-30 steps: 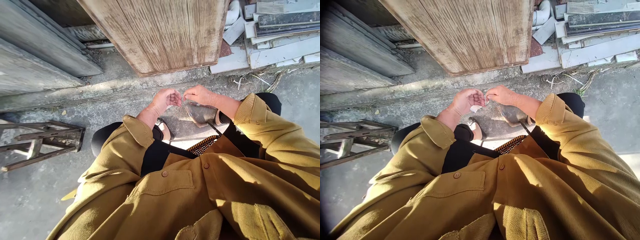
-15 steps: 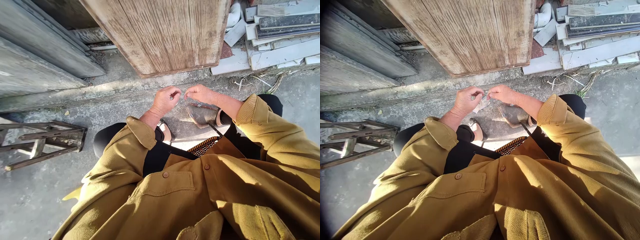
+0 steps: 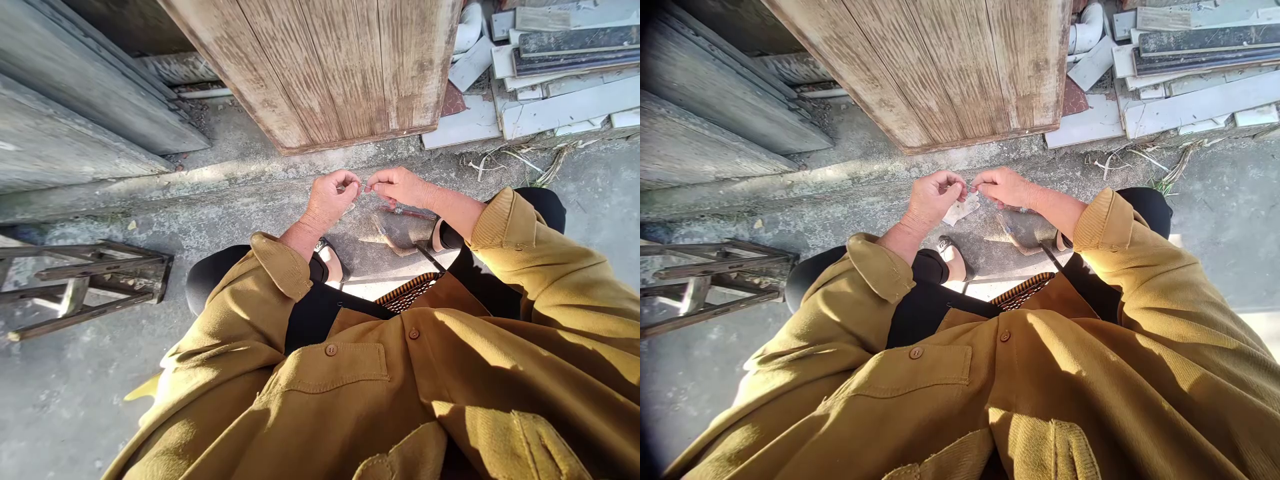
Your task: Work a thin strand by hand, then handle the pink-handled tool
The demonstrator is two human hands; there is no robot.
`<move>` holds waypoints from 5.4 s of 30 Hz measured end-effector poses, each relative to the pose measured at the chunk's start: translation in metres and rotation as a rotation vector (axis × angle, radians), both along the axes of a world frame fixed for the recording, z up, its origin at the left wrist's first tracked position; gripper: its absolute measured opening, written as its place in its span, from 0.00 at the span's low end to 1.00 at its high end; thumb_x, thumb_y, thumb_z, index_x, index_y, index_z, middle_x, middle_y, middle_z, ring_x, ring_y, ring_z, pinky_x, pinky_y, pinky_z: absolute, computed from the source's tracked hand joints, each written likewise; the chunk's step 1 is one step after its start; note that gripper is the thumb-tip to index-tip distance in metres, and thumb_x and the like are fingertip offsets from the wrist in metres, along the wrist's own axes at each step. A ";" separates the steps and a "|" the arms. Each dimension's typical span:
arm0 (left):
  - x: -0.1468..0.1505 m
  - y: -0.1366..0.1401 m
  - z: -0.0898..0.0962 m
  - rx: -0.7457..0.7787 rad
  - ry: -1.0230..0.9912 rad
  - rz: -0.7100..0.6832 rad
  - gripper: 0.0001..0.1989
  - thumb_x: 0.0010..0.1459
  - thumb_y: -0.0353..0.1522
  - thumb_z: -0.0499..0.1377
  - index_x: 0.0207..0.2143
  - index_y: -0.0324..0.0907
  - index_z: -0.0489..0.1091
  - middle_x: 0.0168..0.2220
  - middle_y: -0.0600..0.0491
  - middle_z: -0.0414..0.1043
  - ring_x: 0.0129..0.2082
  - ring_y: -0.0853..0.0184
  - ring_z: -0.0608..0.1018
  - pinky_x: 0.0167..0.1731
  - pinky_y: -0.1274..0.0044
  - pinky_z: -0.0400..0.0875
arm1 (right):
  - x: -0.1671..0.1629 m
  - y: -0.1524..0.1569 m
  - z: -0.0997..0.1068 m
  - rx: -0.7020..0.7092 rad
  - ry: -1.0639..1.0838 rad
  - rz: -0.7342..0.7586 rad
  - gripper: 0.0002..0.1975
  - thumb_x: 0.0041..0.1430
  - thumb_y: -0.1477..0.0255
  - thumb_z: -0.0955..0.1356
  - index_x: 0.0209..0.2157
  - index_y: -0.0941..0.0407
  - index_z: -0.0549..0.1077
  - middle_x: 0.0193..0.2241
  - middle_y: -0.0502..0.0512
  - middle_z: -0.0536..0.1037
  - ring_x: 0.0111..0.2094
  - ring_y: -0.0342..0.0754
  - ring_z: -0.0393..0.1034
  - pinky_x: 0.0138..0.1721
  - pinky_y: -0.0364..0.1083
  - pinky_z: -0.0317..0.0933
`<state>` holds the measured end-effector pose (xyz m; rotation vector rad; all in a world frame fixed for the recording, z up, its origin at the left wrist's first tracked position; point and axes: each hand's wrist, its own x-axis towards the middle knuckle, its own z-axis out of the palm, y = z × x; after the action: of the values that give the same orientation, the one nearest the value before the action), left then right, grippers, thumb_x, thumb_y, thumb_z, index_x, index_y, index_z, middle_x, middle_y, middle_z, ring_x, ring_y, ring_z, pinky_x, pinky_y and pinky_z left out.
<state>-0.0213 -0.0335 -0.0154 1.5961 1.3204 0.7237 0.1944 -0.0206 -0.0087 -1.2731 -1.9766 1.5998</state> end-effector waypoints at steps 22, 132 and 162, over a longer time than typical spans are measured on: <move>-0.002 0.001 0.004 -0.016 -0.137 -0.081 0.07 0.57 0.33 0.61 0.38 0.42 0.71 0.31 0.53 0.76 0.31 0.67 0.79 0.36 0.74 0.77 | 0.000 0.003 0.011 -0.137 0.001 -0.061 0.04 0.63 0.80 0.68 0.33 0.58 0.73 0.22 0.47 0.75 0.24 0.41 0.68 0.31 0.42 0.63; -0.016 0.002 -0.015 0.185 0.456 -0.523 0.16 0.69 0.32 0.48 0.39 0.41 0.75 0.38 0.49 0.79 0.39 0.61 0.79 0.47 0.71 0.71 | 0.008 -0.009 0.003 0.429 -0.545 0.237 0.22 0.70 0.73 0.62 0.55 0.58 0.83 0.46 0.60 0.86 0.47 0.55 0.78 0.48 0.49 0.61; -0.011 0.002 -0.016 0.338 0.590 -0.638 0.14 0.71 0.32 0.51 0.40 0.42 0.77 0.38 0.45 0.78 0.46 0.56 0.80 0.48 0.68 0.73 | 0.005 -0.001 0.002 -0.250 -0.432 0.149 0.16 0.74 0.72 0.64 0.53 0.56 0.81 0.38 0.57 0.86 0.27 0.46 0.76 0.35 0.46 0.67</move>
<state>-0.0322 -0.0310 -0.0318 2.4658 0.9889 0.0686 0.1991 -0.0216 -0.0064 -1.7266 -2.2140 1.8089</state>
